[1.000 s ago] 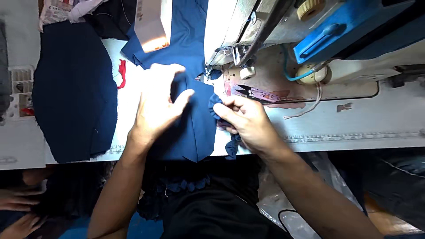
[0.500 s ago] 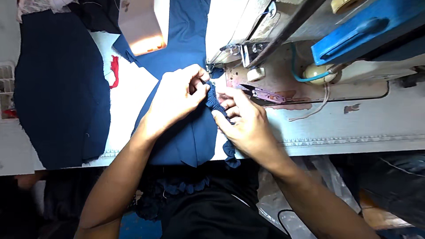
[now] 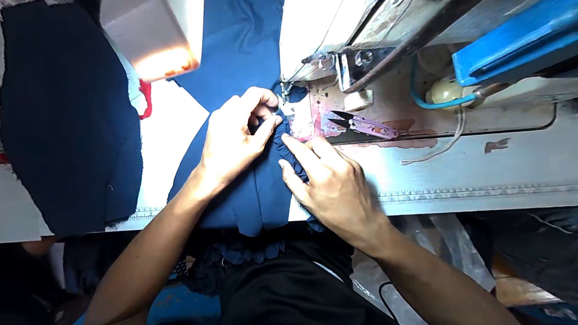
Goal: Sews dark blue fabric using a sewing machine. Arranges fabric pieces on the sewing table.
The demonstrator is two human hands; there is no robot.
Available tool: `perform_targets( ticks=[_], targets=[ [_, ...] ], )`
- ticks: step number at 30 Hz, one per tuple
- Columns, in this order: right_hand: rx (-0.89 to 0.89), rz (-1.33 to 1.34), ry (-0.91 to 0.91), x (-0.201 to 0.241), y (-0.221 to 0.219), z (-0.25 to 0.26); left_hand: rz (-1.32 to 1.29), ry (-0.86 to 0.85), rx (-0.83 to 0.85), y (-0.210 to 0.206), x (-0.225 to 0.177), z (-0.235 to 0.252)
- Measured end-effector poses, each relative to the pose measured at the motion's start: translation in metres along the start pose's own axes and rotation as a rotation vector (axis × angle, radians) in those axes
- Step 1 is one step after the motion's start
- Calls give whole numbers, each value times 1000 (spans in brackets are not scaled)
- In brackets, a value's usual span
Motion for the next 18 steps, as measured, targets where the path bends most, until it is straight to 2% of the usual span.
perform_targets(
  ticks=[7, 13, 18],
  targets=[
    [-23, -16, -12, -4, -3, 2, 148, -46, -27, -6, -4, 3],
    [-43, -10, 1, -3, -4, 2, 232, -7, -21, -8, -3, 6],
    [-23, -94, 131, 4, -9, 1, 262, 23, -6, -10, -1, 9]
  ],
)
Point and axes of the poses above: each hand's wrist, its own z-axis towards the middle knuckle, its own y-axis out of the back of the hand, x = y × z, the point moved 10 cm from there along z, towards the middle knuckle, and after that the axes turned 10 degrees about -x, right-handed, at the moved point
